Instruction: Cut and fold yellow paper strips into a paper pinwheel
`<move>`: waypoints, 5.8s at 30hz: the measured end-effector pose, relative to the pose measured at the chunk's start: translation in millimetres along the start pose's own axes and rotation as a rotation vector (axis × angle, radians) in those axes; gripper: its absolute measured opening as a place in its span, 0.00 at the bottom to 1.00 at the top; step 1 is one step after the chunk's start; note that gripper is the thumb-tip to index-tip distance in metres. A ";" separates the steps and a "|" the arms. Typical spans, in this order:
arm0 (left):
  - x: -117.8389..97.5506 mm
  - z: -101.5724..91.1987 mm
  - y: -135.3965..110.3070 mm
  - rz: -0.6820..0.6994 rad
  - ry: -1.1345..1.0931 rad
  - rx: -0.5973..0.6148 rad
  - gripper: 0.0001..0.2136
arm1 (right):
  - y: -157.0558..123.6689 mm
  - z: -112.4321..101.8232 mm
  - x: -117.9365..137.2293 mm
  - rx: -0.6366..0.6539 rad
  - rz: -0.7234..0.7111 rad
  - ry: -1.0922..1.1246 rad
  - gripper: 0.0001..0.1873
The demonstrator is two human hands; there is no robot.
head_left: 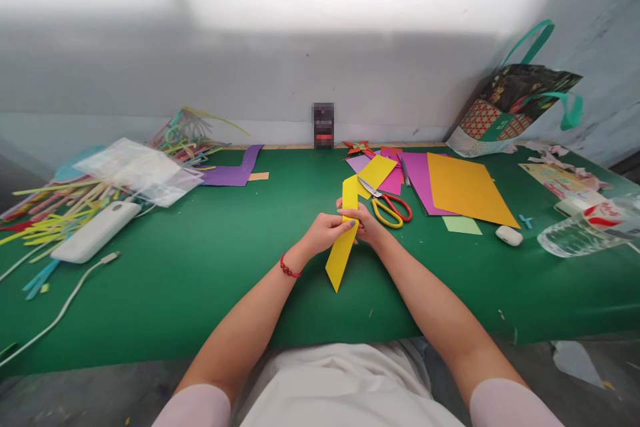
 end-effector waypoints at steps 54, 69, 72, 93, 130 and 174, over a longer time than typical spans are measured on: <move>12.1 -7.8 5.3 -0.012 0.112 0.020 0.11 | 8.9 -23.1 -5.5 -0.329 0.003 0.021 0.18; 10.3 -7.0 5.0 0.003 -0.096 -0.057 0.14 | 5.7 -3.3 -6.7 -0.055 0.099 0.065 0.17; 7.8 -11.1 5.0 0.044 0.060 -0.053 0.17 | 5.8 -1.8 -8.3 -0.042 0.100 0.058 0.16; 8.8 -12.5 3.3 -0.039 0.005 -0.118 0.14 | 10.2 -8.9 -7.3 -0.104 0.058 0.098 0.18; 43.7 -44.4 -2.0 -0.319 -0.558 -0.415 0.10 | -14.8 -2.2 35.1 -0.145 -0.420 -0.420 0.07; 26.3 -36.8 1.1 0.004 -0.674 -0.673 0.13 | -6.7 -17.3 32.0 -0.355 -0.439 -0.101 0.18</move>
Point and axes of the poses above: each hand's wrist, its own y-axis towards the middle knuckle, its own z-axis out of the palm, x = y × z, the point moved 8 cm from there along y, towards the middle knuckle, and after that the axes turned 15 degrees about z, right-handed, at the moved point
